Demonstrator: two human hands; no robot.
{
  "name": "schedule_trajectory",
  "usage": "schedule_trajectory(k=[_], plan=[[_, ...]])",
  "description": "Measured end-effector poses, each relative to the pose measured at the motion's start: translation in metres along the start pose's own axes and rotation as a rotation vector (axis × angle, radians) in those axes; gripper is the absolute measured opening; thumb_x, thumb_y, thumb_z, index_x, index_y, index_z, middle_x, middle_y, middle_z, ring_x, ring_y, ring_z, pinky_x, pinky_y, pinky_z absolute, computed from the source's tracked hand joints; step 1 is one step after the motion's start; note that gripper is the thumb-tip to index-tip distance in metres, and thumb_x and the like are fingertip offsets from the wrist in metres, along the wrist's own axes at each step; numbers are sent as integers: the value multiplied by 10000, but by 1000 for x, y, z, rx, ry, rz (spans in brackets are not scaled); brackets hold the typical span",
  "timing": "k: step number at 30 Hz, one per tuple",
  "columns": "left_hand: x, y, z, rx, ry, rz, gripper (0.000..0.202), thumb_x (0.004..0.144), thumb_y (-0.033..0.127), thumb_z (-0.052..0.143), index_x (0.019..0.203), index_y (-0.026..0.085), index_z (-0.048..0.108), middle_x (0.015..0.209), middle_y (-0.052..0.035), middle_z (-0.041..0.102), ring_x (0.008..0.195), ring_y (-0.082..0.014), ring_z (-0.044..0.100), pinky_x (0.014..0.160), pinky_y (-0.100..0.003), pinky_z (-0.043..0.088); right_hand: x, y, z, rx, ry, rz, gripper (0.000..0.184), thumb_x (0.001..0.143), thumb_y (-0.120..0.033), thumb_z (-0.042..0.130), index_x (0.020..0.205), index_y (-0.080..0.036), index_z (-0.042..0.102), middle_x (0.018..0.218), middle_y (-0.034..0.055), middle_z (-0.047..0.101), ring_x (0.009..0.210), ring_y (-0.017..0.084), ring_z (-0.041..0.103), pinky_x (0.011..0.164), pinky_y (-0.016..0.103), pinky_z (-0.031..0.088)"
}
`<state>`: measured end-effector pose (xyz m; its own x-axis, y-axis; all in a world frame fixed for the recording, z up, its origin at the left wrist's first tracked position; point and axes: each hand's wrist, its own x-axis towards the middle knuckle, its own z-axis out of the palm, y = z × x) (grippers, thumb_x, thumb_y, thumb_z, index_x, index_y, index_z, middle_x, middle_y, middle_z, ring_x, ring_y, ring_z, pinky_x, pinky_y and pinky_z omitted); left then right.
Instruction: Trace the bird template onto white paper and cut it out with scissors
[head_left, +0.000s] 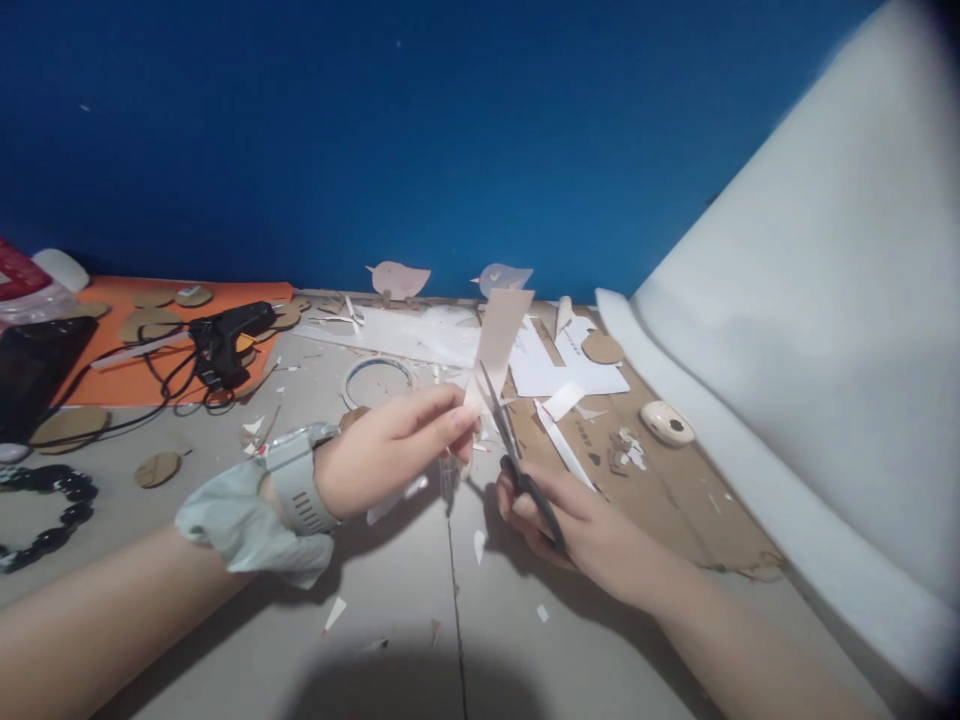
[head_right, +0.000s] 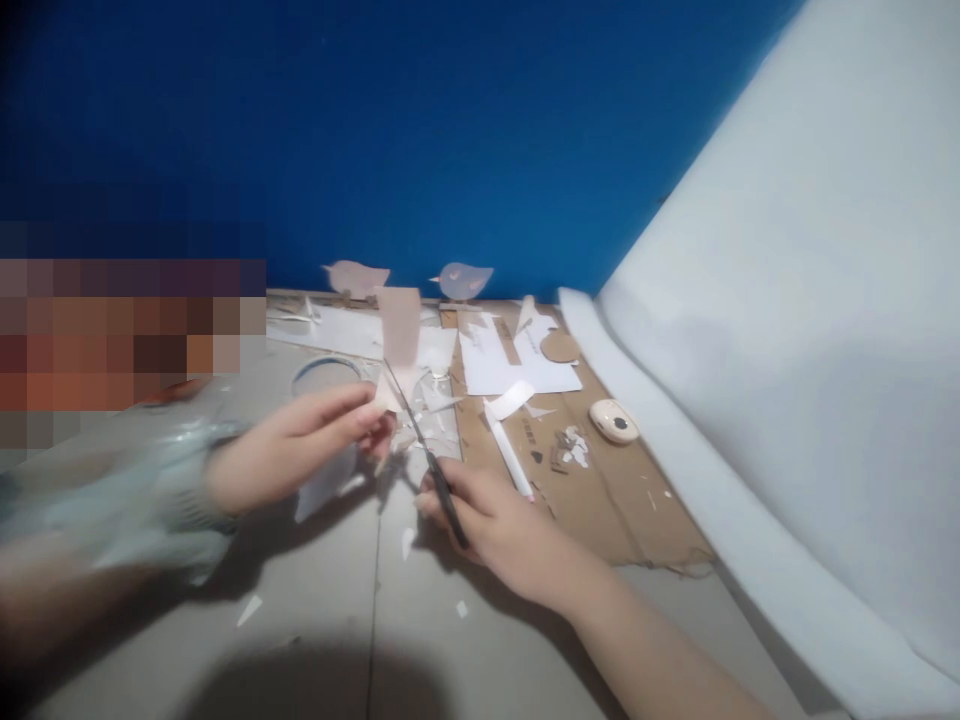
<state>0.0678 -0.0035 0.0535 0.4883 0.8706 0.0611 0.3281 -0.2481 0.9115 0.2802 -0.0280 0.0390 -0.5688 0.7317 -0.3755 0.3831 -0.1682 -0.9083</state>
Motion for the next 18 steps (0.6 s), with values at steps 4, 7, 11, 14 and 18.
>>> schedule_trajectory(k=[4, 7, 11, 14, 18], plan=[[-3, -3, 11, -1, 56, -16, 297, 936, 364, 330, 826, 179, 535, 752, 15, 599, 720, -110, 554, 712, -228, 428, 2, 1, 0, -2, 5, -11, 323, 896, -486, 423, 805, -181, 477, 614, -56, 366, 492, 62, 315, 424, 178, 250], [-4, -3, 14, 4, 76, -42, 304, 945, 344, 297, 842, 187, 537, 762, 12, 609, 736, -114, 560, 733, -232, 429, 2, 1, 0, -6, -3, -19, 333, 891, -489, 430, 780, -177, 469, 615, -51, 376, 504, 68, 324, 430, 181, 255], [-5, -2, 13, 12, 77, -44, 304, 944, 341, 302, 818, 189, 533, 744, 16, 594, 712, -111, 542, 714, -230, 426, 2, 1, 1, -1, 5, -4, 335, 885, -494, 435, 800, -173, 482, 638, -45, 385, 500, 67, 322, 423, 183, 256], [-4, -3, 13, 1, 83, -31, 306, 946, 337, 297, 825, 188, 535, 729, 18, 586, 695, -109, 532, 701, -231, 423, 2, 0, 1, -4, -5, -10, 332, 887, -493, 433, 803, -175, 481, 635, -47, 387, 485, 63, 312, 422, 184, 258], [-4, -4, 14, -7, 76, -40, 303, 948, 338, 293, 836, 190, 533, 734, 22, 585, 702, -107, 533, 702, -232, 415, 2, -1, 1, -22, -4, 4, 334, 886, -496, 433, 798, -177, 480, 641, -46, 385, 489, 62, 318, 424, 181, 261]])
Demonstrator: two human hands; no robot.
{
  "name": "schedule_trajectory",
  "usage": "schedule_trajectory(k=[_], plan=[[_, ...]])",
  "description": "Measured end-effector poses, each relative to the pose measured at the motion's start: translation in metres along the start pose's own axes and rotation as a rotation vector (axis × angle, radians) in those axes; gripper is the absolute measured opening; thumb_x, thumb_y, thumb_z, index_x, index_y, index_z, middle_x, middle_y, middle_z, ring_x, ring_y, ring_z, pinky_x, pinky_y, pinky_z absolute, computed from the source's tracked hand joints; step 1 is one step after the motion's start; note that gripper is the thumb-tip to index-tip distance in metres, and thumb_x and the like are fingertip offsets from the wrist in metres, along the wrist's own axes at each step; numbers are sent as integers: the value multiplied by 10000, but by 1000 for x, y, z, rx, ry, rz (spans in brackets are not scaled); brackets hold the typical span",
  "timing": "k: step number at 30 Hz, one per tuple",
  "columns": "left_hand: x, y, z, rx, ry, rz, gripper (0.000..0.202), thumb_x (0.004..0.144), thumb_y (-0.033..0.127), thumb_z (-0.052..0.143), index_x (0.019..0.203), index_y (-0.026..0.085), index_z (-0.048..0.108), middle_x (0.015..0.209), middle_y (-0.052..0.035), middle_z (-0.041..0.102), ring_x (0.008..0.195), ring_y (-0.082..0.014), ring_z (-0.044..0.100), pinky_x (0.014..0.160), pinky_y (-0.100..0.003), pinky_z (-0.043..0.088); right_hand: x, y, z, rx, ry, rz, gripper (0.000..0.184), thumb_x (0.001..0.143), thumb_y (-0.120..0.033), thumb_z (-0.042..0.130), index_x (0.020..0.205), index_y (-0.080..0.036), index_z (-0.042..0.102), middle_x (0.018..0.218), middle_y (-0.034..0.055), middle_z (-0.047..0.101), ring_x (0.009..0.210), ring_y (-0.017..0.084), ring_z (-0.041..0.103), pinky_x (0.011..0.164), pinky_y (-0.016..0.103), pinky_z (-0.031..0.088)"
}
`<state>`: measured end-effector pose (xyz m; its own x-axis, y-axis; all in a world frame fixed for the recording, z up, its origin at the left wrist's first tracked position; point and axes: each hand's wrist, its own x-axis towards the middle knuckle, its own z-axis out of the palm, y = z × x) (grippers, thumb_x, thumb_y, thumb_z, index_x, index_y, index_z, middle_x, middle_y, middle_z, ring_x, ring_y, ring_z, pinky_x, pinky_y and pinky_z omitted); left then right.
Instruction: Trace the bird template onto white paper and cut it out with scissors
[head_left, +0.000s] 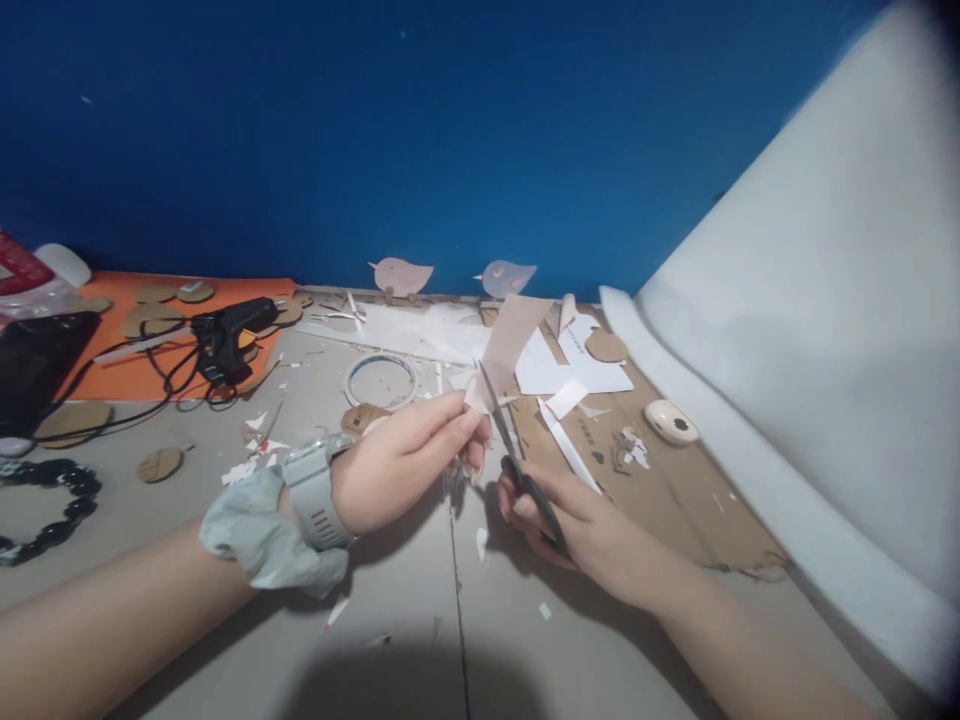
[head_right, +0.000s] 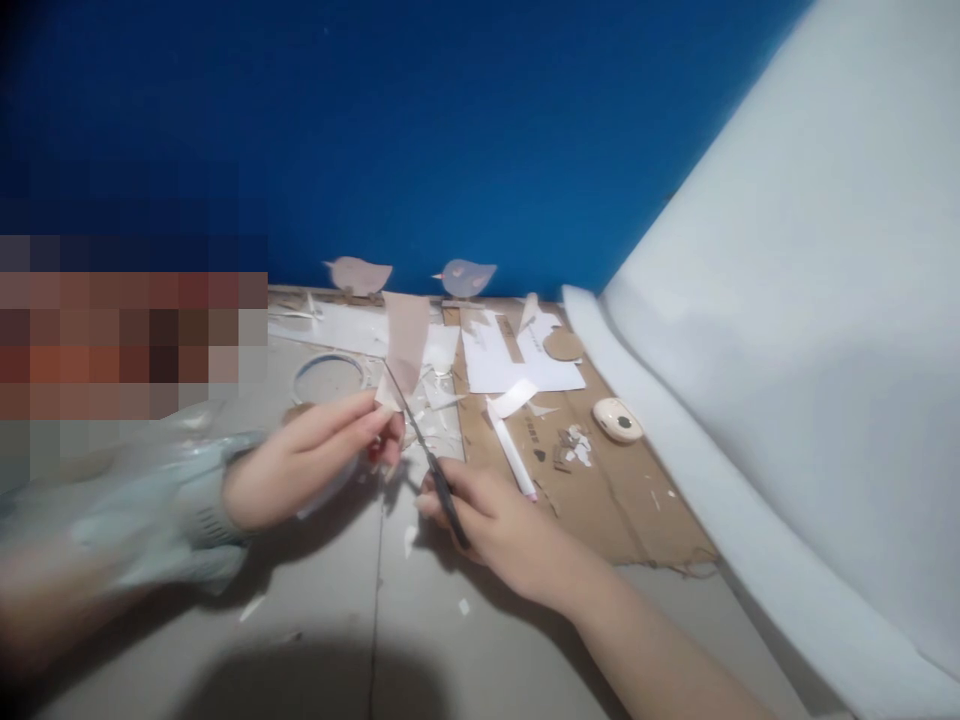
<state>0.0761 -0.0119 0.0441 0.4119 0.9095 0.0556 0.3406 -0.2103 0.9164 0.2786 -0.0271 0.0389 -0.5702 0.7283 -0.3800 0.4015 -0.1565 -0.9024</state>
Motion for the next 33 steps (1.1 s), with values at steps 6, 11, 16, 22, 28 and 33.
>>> schedule_trajectory(k=[6, 11, 16, 22, 28, 33], plan=[[-1, 0, -1, -5, 2, -17, 296, 947, 336, 293, 861, 189, 535, 747, 19, 586, 705, -108, 531, 702, -232, 413, 0, 0, -1, -15, 0, 26, 337, 882, -497, 437, 778, -177, 465, 659, -32, 395, 523, 74, 331, 431, 179, 267], [-1, 1, -3, 9, 0, 0, 287, 945, 317, 301, 837, 180, 529, 740, 13, 581, 709, -109, 529, 709, -225, 411, 0, -1, -1, -14, -2, 22, 350, 877, -506, 439, 774, -173, 474, 653, -35, 385, 512, 70, 322, 428, 181, 268], [0, 1, -3, -23, -13, 2, 283, 945, 298, 295, 861, 176, 537, 753, 12, 593, 708, -107, 528, 700, -222, 414, 0, 0, -1, -33, 23, 23, 339, 876, -495, 448, 785, -172, 496, 649, -36, 395, 512, 71, 322, 426, 179, 261], [1, -1, -7, -18, -51, 26, 281, 946, 284, 300, 833, 172, 532, 761, 17, 589, 747, -106, 541, 738, -230, 409, -1, 1, -2, -54, 22, 46, 302, 877, -467, 462, 830, -175, 526, 671, -32, 421, 529, 76, 328, 455, 180, 291], [0, 1, -11, 45, -99, 25, 282, 943, 293, 311, 784, 179, 513, 745, 28, 578, 748, -106, 529, 747, -234, 398, -2, 1, -3, -45, -1, 54, 267, 896, -444, 444, 846, -193, 519, 694, -35, 423, 550, 75, 338, 470, 176, 299], [2, 0, -7, -25, -65, 15, 277, 943, 288, 304, 836, 170, 531, 741, 16, 594, 724, -106, 544, 721, -230, 416, 0, 3, -2, -21, -17, 15, 287, 894, -450, 448, 790, -185, 486, 675, -42, 401, 539, 70, 352, 466, 180, 297]])
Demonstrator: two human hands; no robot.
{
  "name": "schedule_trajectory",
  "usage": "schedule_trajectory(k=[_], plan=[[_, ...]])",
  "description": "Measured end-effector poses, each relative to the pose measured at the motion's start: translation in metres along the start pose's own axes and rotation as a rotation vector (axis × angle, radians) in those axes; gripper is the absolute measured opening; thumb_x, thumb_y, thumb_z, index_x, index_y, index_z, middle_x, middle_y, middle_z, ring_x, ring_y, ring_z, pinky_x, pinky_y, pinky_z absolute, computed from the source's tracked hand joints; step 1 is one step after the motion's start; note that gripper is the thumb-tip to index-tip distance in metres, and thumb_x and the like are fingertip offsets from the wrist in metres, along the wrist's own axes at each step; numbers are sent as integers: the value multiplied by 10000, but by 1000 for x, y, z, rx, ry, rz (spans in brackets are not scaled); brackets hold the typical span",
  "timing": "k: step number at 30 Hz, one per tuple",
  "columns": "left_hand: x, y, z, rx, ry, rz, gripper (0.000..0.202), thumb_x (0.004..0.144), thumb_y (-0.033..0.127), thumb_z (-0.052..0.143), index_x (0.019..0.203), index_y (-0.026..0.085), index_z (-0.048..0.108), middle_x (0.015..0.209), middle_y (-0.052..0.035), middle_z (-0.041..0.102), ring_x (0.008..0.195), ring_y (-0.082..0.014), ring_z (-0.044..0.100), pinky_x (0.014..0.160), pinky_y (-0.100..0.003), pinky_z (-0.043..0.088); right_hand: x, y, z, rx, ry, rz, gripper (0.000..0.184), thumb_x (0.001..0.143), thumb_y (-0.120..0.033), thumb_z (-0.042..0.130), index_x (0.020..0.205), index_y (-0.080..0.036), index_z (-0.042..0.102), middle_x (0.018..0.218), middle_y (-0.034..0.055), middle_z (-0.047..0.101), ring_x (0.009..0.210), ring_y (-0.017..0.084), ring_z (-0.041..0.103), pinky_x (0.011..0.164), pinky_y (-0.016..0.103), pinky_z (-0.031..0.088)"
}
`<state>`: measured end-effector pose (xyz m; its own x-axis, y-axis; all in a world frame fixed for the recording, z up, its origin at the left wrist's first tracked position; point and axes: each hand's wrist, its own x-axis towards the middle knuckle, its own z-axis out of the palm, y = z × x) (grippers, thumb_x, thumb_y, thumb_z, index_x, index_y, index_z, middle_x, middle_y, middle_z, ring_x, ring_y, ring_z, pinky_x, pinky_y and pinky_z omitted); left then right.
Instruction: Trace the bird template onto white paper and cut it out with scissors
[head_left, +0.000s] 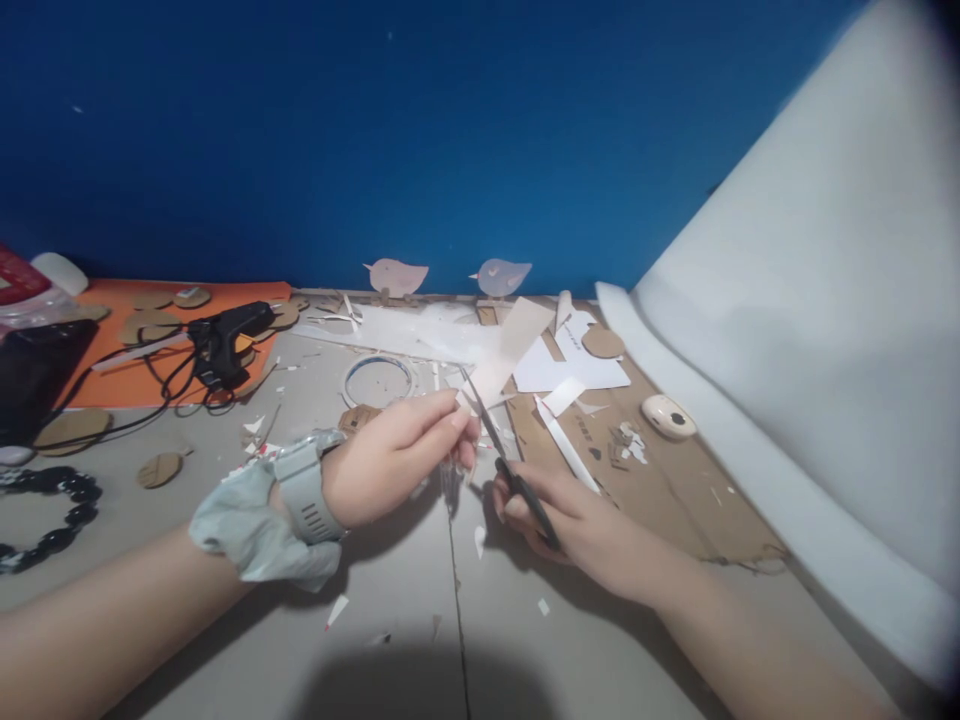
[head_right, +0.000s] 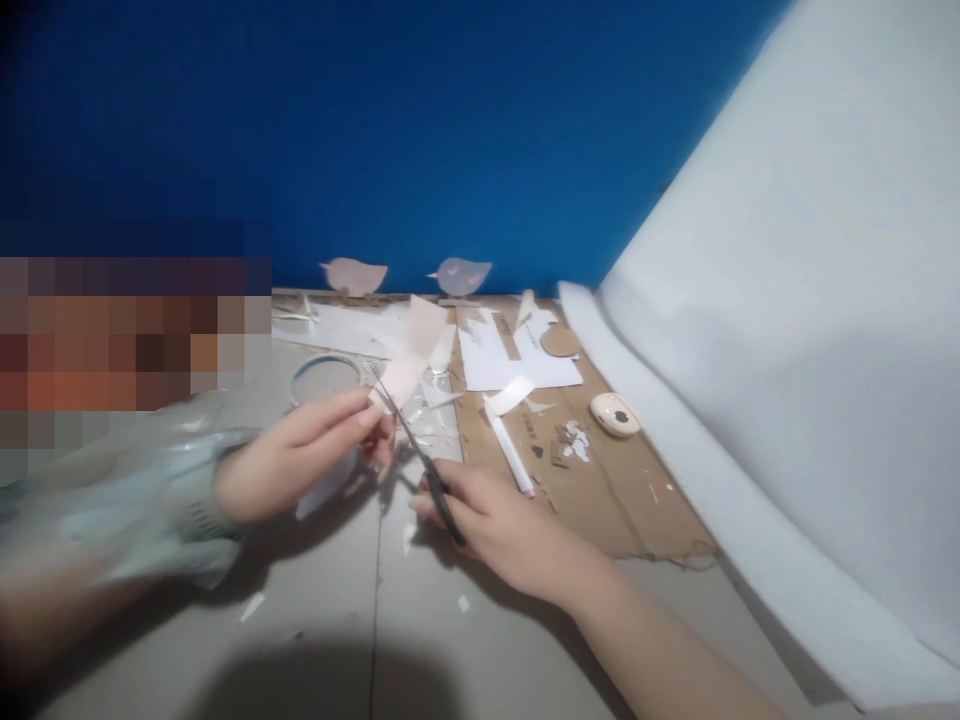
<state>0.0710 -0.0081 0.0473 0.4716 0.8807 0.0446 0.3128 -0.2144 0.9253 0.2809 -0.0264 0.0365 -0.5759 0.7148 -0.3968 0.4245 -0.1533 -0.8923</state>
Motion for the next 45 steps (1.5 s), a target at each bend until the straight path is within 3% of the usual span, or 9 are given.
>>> schedule_trajectory(k=[8, 25, 37, 45], plan=[[0, -5, 11, -27, 110, -8, 282, 942, 290, 298, 837, 179, 534, 714, 17, 597, 681, -102, 541, 683, -226, 416, 1, -1, 2, -8, 31, -15, 312, 886, -471, 443, 791, -175, 480, 668, -32, 425, 512, 75, 328, 453, 193, 282], [1, 4, -13, 136, -103, -26, 269, 944, 282, 285, 818, 192, 505, 735, 43, 578, 726, -98, 530, 734, -232, 388, -1, -3, 0, -128, 25, 33, 281, 913, -453, 404, 846, -198, 501, 681, -42, 438, 569, 80, 373, 507, 189, 322], [2, 6, -19, 111, -147, -3, 273, 933, 278, 306, 776, 183, 509, 737, 29, 561, 728, -110, 518, 731, -232, 391, 0, -5, 1, -143, 61, 19, 281, 897, -439, 439, 835, -183, 536, 660, -34, 439, 559, 95, 381, 526, 216, 326], [-2, 4, 4, -75, 41, 38, 272, 944, 316, 319, 825, 172, 516, 754, 12, 557, 730, -108, 526, 729, -238, 409, 1, -4, 6, 51, 22, -50, 292, 901, -422, 439, 739, -180, 441, 622, -56, 385, 486, 60, 307, 447, 188, 265]])
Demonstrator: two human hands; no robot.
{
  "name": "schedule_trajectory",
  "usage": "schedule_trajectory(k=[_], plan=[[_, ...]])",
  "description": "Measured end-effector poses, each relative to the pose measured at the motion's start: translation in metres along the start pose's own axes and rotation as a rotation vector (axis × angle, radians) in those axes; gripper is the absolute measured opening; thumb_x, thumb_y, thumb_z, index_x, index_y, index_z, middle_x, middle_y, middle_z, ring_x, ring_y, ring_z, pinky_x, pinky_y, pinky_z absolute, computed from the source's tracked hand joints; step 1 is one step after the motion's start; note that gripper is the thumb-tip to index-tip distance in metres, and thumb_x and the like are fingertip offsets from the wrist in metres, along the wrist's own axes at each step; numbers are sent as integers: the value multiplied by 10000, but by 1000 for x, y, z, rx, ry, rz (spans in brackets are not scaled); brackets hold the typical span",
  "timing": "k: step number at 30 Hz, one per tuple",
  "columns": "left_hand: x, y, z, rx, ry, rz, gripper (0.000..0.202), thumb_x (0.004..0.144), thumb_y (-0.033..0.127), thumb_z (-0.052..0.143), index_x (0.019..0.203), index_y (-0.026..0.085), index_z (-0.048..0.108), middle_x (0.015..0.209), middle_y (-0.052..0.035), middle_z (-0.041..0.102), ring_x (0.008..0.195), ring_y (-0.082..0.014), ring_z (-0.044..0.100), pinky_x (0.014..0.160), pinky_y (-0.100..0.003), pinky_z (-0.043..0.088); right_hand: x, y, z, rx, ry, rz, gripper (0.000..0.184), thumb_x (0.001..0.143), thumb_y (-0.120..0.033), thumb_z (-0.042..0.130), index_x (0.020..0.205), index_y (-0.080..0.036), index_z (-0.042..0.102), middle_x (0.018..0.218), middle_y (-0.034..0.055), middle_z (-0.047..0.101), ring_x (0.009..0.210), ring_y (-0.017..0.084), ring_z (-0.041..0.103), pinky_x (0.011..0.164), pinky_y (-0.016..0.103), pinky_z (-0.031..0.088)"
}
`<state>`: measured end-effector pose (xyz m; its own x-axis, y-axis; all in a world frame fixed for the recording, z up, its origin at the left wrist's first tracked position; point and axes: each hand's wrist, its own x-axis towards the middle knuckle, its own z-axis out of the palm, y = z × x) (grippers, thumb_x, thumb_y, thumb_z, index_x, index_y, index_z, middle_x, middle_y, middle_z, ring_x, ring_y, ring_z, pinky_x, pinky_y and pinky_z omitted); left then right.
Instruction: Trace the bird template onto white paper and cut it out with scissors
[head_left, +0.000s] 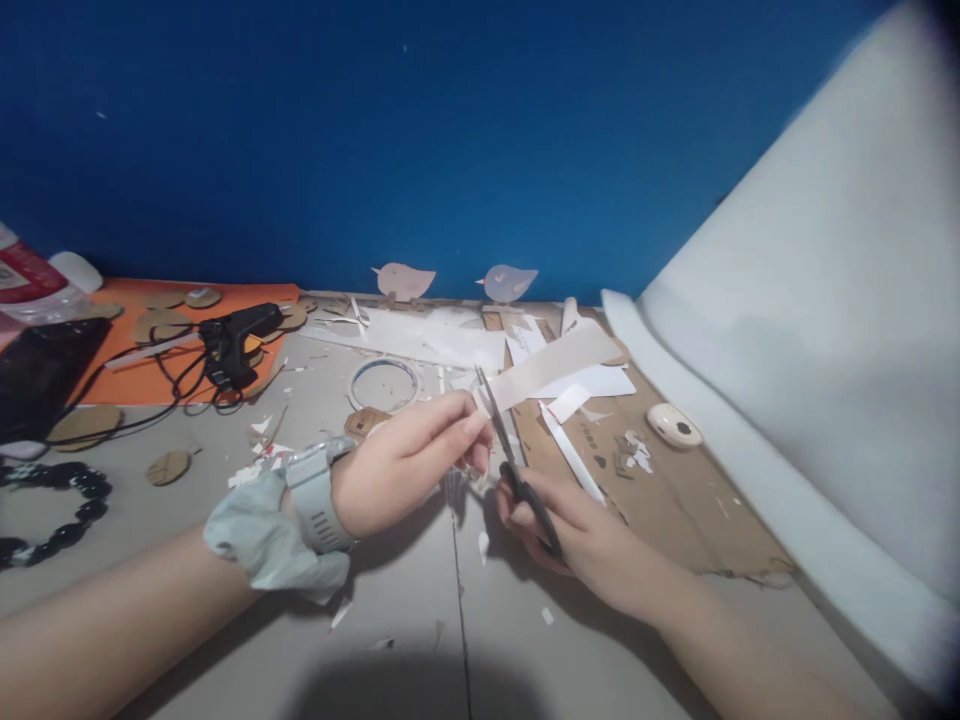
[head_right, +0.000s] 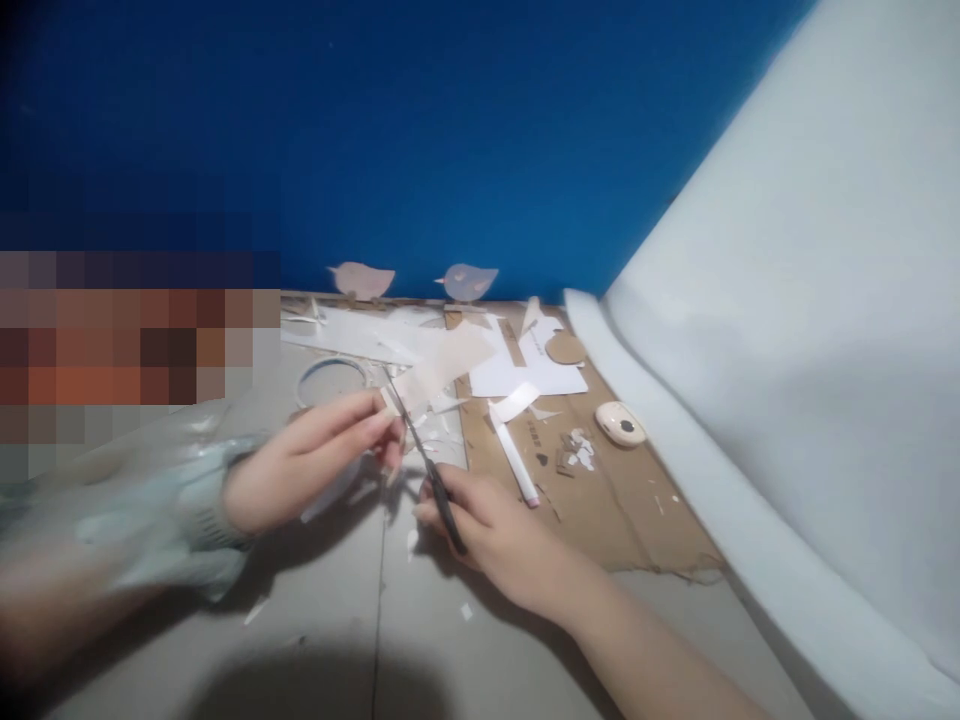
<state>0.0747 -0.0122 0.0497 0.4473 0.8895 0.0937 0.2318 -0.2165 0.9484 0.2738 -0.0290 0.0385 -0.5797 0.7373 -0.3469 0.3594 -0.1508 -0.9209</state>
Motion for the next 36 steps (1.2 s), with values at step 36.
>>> schedule_trajectory(k=[36], plan=[[1, 2, -9, 203, -49, 28, 323, 946, 288, 274, 714, 178, 470, 686, 26, 497, 671, -109, 485, 695, -244, 372, 0, 0, -1, -80, 20, 46, 308, 903, -436, 423, 741, -176, 457, 630, -43, 416, 500, 72, 336, 468, 192, 285]])
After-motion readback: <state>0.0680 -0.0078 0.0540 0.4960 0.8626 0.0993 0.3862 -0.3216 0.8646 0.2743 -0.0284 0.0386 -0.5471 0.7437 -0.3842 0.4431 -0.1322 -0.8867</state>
